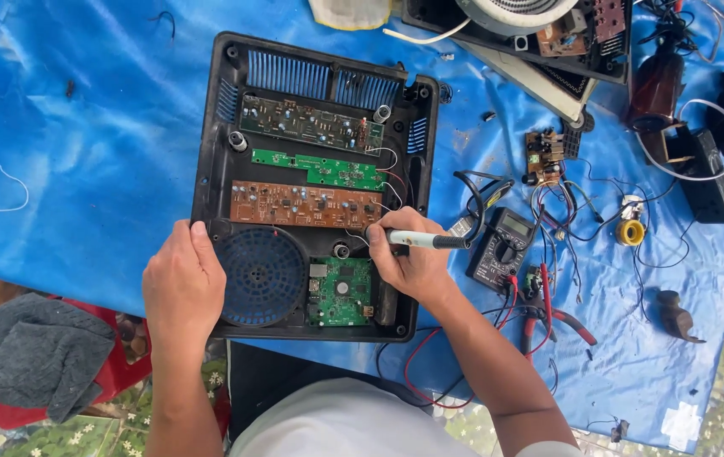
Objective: Inspecting and refining solder joints on a circuit board using a soldering iron and marking them with a pen.
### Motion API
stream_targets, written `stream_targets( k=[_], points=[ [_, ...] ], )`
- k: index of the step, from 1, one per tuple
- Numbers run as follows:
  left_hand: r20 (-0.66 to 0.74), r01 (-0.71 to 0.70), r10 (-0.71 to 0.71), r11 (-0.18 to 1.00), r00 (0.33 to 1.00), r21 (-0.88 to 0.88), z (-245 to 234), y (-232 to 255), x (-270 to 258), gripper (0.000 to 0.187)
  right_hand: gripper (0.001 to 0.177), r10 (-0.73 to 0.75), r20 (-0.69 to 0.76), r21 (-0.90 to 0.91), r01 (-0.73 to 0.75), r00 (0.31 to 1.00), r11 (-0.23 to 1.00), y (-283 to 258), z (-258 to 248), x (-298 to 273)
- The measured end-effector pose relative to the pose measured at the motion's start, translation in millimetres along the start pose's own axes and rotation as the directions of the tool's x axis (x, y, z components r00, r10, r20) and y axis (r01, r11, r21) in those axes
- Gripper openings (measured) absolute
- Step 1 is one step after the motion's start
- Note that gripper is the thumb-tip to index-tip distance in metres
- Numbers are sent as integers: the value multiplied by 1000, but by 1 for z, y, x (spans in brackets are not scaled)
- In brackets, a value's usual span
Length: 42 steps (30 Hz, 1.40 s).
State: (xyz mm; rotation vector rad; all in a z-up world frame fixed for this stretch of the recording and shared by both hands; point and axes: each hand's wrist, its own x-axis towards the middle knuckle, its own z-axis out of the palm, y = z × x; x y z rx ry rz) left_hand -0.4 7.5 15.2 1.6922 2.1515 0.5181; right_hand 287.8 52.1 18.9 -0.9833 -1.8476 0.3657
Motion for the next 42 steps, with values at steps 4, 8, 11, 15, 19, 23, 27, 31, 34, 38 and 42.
stream_targets(
  k=[4, 8, 11, 15, 19, 23, 27, 31, 34, 38, 42],
  points=[
    [7, -8, 8, 1000, 1000, -3, -1, 1, 0, 49, 11, 15, -14, 12, -14, 1000, 1000, 3, 2, -4],
    [-11, -18, 18, 1000, 1000, -13, 0, 0, -1, 48, 12, 13, -15, 6, -13, 1000, 1000, 2, 2, -5],
    [-10, -12, 12, 1000, 1000, -19, 1, 1, 0, 48, 12, 4, -19, 6, -3, 1000, 1000, 2, 0, -1],
    [8, 15, -15, 1000, 1000, -12, 2, -3, -1, 49, 11, -2, -28, -1, 2, 1000, 1000, 2, 1, -5],
    [4, 18, -18, 1000, 1000, -11, 2, -2, 0, 48, 13, -14, -44, -11, 13, 999, 1000, 6, 2, -7],
    [-1, 7, -7, 1000, 1000, -16, 2, -2, -1, 47, 12, -36, -81, -5, 36, 996, 999, 8, 1, -11],
    [-27, -16, 16, 1000, 1000, -15, 3, -2, -1, 46, 9, -57, -142, 11, 59, 988, 998, 15, -3, -16],
    [-18, 0, -1, 1000, 1000, -29, 0, 1, 0, 48, 4, -24, -233, 29, 31, 972, 999, 16, -4, -6],
    [-26, -12, 11, 999, 1000, -36, -1, 2, 0, 47, 6, -42, -274, -42, 32, 961, 999, 21, -13, 7],
    [-24, -6, 5, 1000, 1000, -27, -1, 2, -1, 48, 11, 56, -352, -158, -118, 934, 980, 25, -20, 24],
    [-17, -1, 1, 1000, 1000, -17, 1, 0, -1, 49, 15, 135, -379, -108, -189, 915, 976, 39, -17, 28]
  ],
)
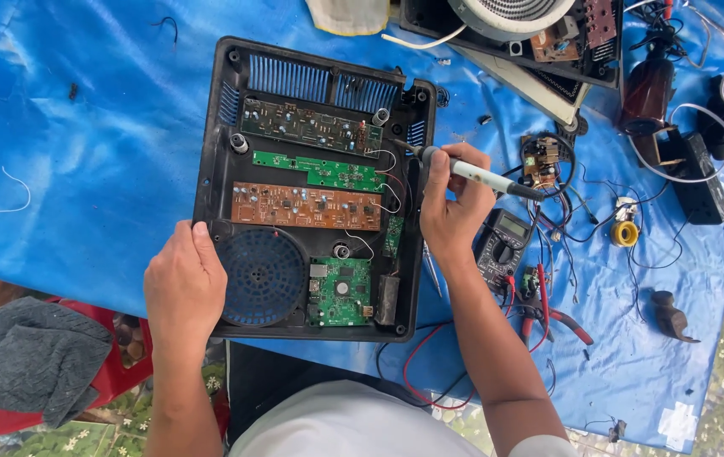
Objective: Inspecting and refining solder joints on a circuit board using a soldering iron and marking them with a pen.
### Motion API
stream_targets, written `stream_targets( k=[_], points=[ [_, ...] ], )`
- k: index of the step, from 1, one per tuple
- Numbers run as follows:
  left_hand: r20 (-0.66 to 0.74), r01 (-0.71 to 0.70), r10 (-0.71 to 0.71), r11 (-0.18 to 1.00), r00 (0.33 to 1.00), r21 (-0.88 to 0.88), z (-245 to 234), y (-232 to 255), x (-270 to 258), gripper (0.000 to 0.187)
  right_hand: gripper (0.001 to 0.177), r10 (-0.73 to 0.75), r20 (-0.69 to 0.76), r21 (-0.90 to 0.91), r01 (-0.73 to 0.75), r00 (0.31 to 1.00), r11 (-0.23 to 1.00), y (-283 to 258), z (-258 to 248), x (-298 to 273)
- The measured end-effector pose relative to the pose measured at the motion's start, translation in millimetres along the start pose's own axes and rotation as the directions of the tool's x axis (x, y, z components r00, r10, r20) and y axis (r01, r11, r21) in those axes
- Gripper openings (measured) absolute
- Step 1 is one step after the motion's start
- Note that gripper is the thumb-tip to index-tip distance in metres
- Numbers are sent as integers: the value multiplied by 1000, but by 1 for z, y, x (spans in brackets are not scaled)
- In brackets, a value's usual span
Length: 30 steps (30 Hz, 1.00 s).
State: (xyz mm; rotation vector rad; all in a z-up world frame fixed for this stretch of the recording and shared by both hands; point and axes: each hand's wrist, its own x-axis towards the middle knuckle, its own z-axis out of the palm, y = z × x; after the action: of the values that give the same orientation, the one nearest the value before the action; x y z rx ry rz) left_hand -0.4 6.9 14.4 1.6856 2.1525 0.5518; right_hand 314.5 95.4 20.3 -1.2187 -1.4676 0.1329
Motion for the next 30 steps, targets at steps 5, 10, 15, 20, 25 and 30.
stream_targets(
  k=[5, 10, 15, 20, 25, 30],
  points=[
    [-1, 0, 0, 1000, 1000, 1, -2, 1, 0, 49, 14, 18, 39, -15, -17, 999, 1000, 2, 7, 0],
    [-4, -16, 16, 1000, 1000, 4, -1, 1, 1, 49, 12, 36, 67, -36, -34, 997, 999, 2, 11, 0],
    [-14, -16, 16, 1000, 1000, 1, -1, 1, 0, 48, 11, 22, 109, -60, -15, 994, 998, 0, 13, 2],
    [-4, -17, 18, 1000, 1000, 9, -2, 1, 0, 50, 11, 33, 130, -55, -26, 991, 998, 2, 14, 2],
    [-5, -13, 13, 1000, 1000, 16, -1, 1, 0, 50, 10, 39, 137, -31, -35, 990, 999, 1, 14, 2],
    [-11, -20, 20, 1000, 1000, 15, -1, 1, 1, 49, 10, 53, 138, -33, -49, 989, 998, 0, 13, 3]
  ],
)
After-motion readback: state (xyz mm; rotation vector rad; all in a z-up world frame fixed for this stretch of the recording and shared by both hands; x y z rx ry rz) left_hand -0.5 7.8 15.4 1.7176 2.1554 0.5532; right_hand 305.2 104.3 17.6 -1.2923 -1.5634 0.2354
